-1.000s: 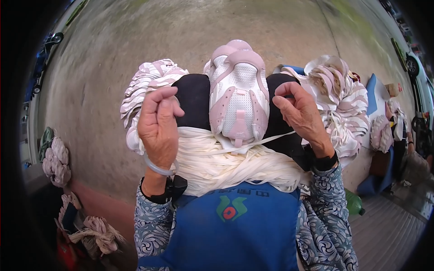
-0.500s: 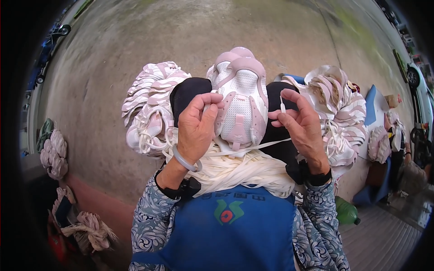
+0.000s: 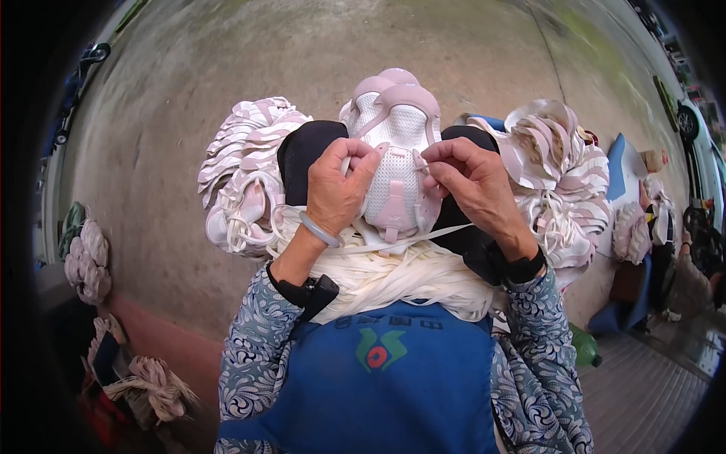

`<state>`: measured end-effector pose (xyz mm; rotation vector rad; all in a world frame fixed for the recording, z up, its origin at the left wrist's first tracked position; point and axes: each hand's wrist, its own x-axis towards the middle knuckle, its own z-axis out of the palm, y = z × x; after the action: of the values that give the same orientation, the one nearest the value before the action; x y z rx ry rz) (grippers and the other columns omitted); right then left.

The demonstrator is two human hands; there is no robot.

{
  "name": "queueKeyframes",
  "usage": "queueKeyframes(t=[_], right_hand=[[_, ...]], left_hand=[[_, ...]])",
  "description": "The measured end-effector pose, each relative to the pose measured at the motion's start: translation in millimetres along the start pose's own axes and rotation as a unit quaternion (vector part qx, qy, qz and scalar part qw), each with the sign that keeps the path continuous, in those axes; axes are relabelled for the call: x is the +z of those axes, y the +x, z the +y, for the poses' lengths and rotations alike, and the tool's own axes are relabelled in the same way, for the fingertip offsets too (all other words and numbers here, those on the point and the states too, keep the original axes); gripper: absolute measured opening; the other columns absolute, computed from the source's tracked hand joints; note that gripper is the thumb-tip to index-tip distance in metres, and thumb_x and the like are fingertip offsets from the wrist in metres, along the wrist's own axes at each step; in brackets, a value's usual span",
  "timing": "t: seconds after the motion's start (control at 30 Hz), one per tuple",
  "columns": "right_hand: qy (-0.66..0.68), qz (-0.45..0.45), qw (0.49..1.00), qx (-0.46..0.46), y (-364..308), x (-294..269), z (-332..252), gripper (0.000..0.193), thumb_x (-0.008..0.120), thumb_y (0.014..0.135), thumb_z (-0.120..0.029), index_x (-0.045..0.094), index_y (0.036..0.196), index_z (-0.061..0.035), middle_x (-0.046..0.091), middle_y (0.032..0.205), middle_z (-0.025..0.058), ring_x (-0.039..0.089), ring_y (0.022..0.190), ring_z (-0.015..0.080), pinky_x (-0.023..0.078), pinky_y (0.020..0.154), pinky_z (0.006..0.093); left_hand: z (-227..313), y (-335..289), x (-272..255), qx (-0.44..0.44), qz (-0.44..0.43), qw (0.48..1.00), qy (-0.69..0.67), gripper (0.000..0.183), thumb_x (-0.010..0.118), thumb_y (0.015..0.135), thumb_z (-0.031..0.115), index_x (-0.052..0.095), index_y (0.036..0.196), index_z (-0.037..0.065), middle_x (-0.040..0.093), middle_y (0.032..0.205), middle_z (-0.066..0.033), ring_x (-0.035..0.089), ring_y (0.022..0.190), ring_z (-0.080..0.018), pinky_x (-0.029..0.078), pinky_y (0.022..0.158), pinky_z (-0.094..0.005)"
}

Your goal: Thread laces through the eyelets of a shoe upper.

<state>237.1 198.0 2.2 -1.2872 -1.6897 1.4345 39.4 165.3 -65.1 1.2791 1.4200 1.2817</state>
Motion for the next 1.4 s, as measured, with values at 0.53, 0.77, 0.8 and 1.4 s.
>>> queueKeyframes(t=[0.53,0.77,0.8,1.4], right_hand=[[-0.261,0.066,0.952,-0.144,9,11,8,0.011,0.066,0.081,-0.007,0.068,0.089,-0.0007,0.061,0.08,0.015,0.06,0.072,0.0295,0.047,0.067,0.0357],[-0.281,0.06,0.946,-0.15,12,14,1,0.009,0.065,0.081,-0.007,0.066,0.086,0.0002,0.06,0.083,0.0155,0.06,0.075,0.0308,0.048,0.068,0.0369],[-0.286,0.058,0.945,-0.15,13,15,0,0.009,0.065,0.081,-0.007,0.065,0.086,0.0006,0.06,0.083,0.0159,0.06,0.075,0.0314,0.048,0.068,0.0374],[-0.329,0.07,0.927,-0.165,16,23,0,0.008,0.061,0.08,-0.006,0.061,0.082,0.0022,0.058,0.08,0.0189,0.059,0.074,0.0353,0.047,0.067,0.0412]], left_hand=[[-15,-2,-3,0.067,0.034,0.997,0.023,0.015,0.066,0.089,0.016,0.062,0.09,0.001,0.058,0.075,0.0026,0.047,0.066,-0.0026,0.042,0.058,-0.019],[-6,-2,0,0.066,0.018,0.998,0.019,0.015,0.07,0.084,0.011,0.061,0.091,0.001,0.056,0.076,0.0019,0.047,0.067,-0.0035,0.043,0.061,-0.019],[-4,-1,1,0.074,0.015,0.997,0.029,0.015,0.07,0.083,0.01,0.061,0.091,0.001,0.057,0.078,0.0012,0.048,0.068,-0.0041,0.044,0.062,-0.0195],[18,24,-7,0.202,-0.087,0.957,0.187,0.015,0.067,0.079,0.004,0.061,0.093,0.001,0.057,0.083,-0.0116,0.061,0.072,-0.0244,0.049,0.063,-0.0317]])
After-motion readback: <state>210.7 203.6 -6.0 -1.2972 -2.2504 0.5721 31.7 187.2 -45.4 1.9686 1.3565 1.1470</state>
